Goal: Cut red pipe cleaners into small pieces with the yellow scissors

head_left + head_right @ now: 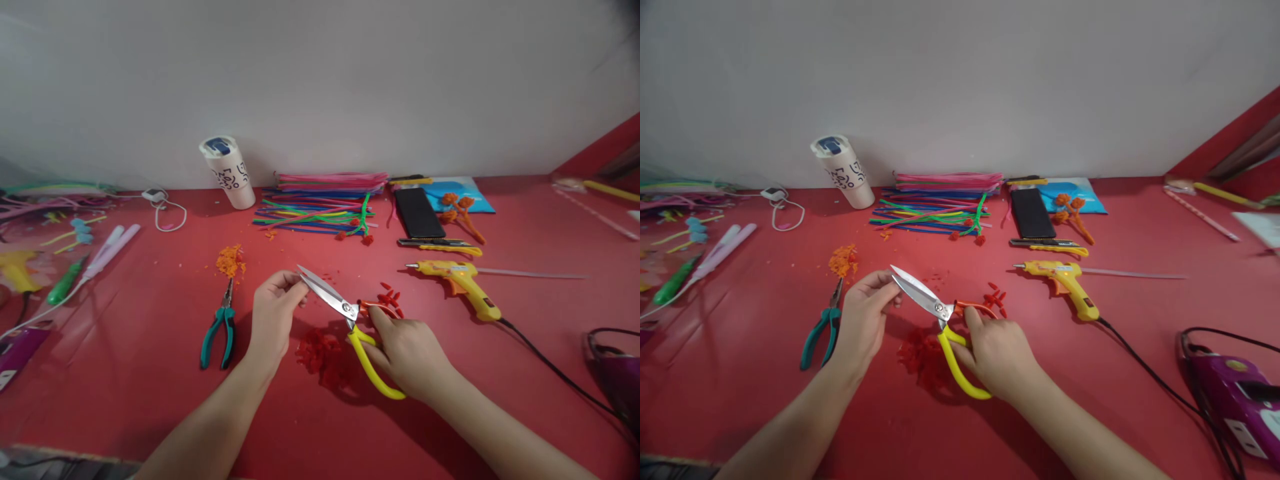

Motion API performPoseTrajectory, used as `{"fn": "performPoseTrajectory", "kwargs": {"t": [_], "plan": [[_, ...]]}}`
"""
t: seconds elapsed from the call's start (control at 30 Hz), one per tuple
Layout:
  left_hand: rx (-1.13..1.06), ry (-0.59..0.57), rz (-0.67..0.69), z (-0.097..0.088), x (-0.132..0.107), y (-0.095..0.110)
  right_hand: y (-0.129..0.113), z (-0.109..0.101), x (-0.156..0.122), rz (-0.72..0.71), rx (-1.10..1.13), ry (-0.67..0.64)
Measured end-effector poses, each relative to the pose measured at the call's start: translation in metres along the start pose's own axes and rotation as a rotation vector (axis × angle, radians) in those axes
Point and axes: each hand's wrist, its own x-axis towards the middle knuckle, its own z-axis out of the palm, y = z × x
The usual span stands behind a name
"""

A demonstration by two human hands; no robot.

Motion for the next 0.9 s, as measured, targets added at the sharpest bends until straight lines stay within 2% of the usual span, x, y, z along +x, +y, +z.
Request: {"fn": "performPoseTrajectory", "kwargs": {"t": [0.2,0.33,0.4,0.47,0.57,0.67,0.73,0.83,0.9], "plan": [[-0.003,-0.007,0.0,-0.001,0.0,0.0,0.0,-0.001,0.0,0.011,0.013,-0.008],[0.004,-0.019,0.016,-0.003,0.001,-0.002,0.003,0.0,0.002,0.088,0.11,-0.035],[0.009,-0.045,0.004,-0.002,0.001,-0.003,0.004,-0.002,0.004,0.147,0.29,-0.066],[0.027,-0.1,-0.029,-0.001,0.0,-0.003,0.004,-0.004,0.007,0.173,0.574,-0.1],[0.121,-0.226,-0.101,0.003,-0.003,-0.001,0.001,-0.01,0.009,0.197,0.992,-0.136],[0.268,-0.358,-0.151,0.007,-0.008,-0.001,-0.004,-0.013,0.011,0.243,1.228,-0.125],[0.384,-0.423,-0.115,0.009,-0.012,-0.003,-0.006,-0.014,0.012,0.284,1.291,-0.098],[0.59,-0.475,0.048,0.012,-0.018,-0.008,-0.007,-0.015,0.014,0.331,1.294,-0.054],[0.701,-0.491,0.154,0.014,-0.022,-0.011,-0.008,-0.016,0.015,0.306,1.256,-0.009]]}}
